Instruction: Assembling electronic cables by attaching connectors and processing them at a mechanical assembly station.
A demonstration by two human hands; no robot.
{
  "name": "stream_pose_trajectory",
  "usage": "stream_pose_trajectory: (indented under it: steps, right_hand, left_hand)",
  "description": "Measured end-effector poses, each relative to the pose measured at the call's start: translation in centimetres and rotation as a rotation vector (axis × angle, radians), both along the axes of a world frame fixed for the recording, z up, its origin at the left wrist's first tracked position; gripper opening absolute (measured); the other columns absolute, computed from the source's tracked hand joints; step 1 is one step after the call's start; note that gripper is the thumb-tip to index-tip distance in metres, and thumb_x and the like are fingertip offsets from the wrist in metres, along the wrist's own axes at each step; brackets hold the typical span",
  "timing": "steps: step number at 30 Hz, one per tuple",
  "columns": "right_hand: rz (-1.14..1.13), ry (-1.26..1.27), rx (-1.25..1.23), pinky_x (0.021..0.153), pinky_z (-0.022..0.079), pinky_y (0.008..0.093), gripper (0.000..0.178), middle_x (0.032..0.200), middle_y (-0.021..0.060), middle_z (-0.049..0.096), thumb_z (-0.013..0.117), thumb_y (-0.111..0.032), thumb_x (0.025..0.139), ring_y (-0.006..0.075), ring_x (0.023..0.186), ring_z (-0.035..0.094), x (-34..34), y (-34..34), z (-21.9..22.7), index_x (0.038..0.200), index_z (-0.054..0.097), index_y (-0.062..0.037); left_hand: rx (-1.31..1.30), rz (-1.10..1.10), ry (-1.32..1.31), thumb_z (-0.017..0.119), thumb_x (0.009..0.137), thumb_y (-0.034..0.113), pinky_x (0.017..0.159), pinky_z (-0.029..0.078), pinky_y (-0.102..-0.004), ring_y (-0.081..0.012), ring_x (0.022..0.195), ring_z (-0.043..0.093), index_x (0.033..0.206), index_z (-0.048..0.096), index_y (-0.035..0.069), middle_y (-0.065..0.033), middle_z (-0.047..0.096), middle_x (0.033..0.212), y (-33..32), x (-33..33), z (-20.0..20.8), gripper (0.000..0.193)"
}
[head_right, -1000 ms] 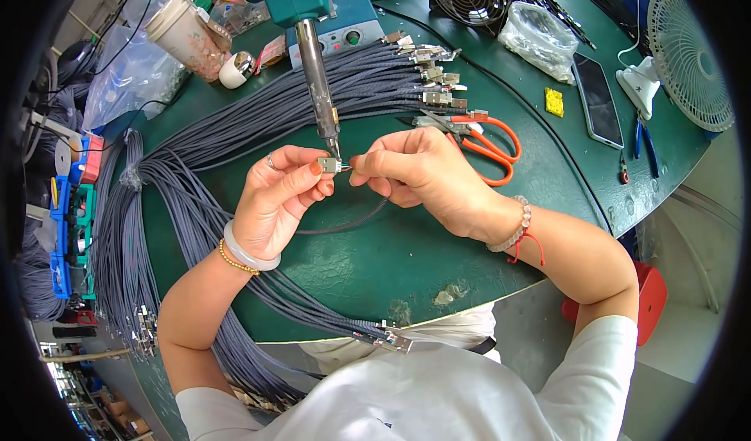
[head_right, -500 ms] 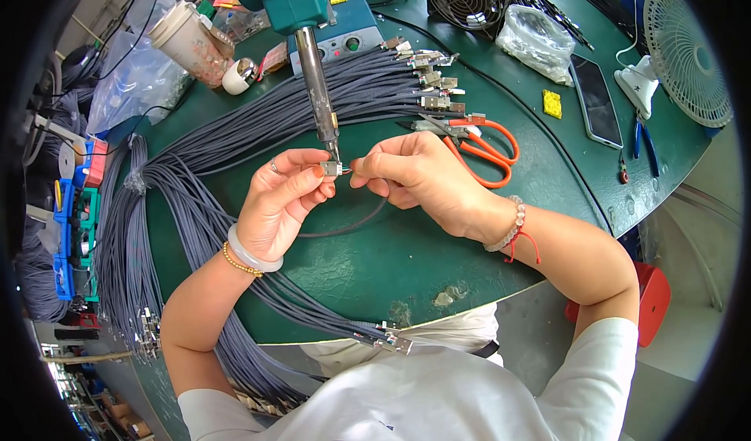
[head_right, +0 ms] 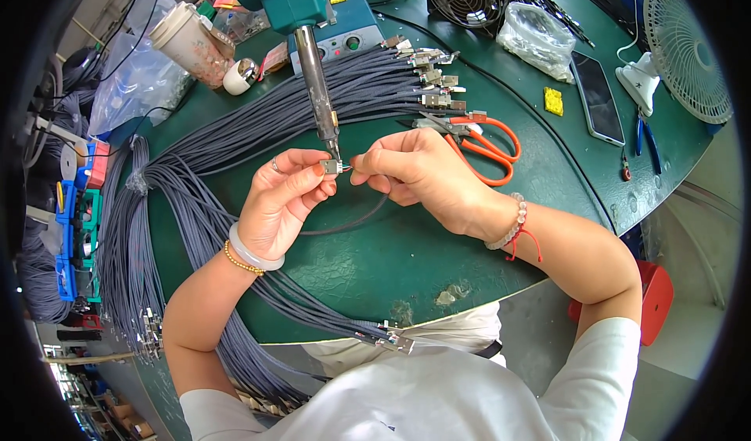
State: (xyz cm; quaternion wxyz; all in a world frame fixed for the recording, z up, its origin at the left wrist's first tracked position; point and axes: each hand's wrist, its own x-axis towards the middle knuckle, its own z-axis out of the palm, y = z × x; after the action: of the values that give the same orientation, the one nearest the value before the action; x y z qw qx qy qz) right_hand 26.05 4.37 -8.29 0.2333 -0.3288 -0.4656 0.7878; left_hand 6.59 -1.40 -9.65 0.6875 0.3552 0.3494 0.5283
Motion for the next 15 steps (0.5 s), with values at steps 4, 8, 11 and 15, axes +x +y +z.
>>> stream_pose_trajectory:
  steps: [4, 8, 11, 15]
  right_hand:
    - [-0.006, 0.007, 0.005, 0.039, 0.019, 0.0158, 0.015, 0.059, -0.0001, 0.049, 0.055, -0.013, 0.08, 0.001, 0.045, 0.031, 0.12, -0.1, 0.03, 0.074, 0.058, 0.0007]
    - [-0.014, 0.0, 0.001, 0.039, 0.019, 0.0161, 0.015, 0.058, -0.0002, 0.048, 0.055, -0.013, 0.08, 0.0011, 0.044, 0.03, 0.13, -0.14, 0.01, 0.074, 0.058, 0.001]
    - [-0.009, -0.002, 0.001, 0.038, 0.019, 0.0162, 0.015, 0.058, -0.0002, 0.048, 0.055, -0.012, 0.079, 0.0012, 0.044, 0.03, 0.15, -0.02, 0.01, 0.074, 0.059, 0.001]
    - [0.01, 0.007, 0.012, 0.041, 0.021, 0.0174, 0.021, 0.059, -0.0007, 0.048, 0.057, -0.018, 0.078, 0.002, 0.046, 0.032, 0.25, 0.2, -0.09, 0.076, 0.06, 0.0024]
  left_hand:
    - [0.002, -0.007, -0.014, 0.057, 0.082, 0.005, 0.072, 0.048, -0.0244, -0.0144, 0.076, 0.057, 0.098, 0.056, -0.002, -0.0094, 0.06, 0.088, 0.01, 0.13, -0.13, 0.018]
    - [0.003, -0.006, -0.03, 0.058, 0.081, 0.005, 0.072, 0.048, -0.0245, -0.0146, 0.076, 0.057, 0.098, 0.056, -0.002, -0.0099, 0.06, 0.088, 0.04, 0.18, -0.3, 0.018]
    - [-0.003, -0.006, -0.031, 0.058, 0.081, 0.005, 0.072, 0.048, -0.0245, -0.0145, 0.076, 0.057, 0.098, 0.056, -0.002, -0.0098, 0.06, 0.088, 0.13, 0.17, -0.37, 0.018]
    - [-0.006, -0.012, -0.028, 0.058, 0.081, 0.005, 0.072, 0.048, -0.0245, -0.0145, 0.075, 0.057, 0.098, 0.056, -0.002, -0.0098, 0.06, 0.088, 0.36, 0.11, -0.34, 0.019]
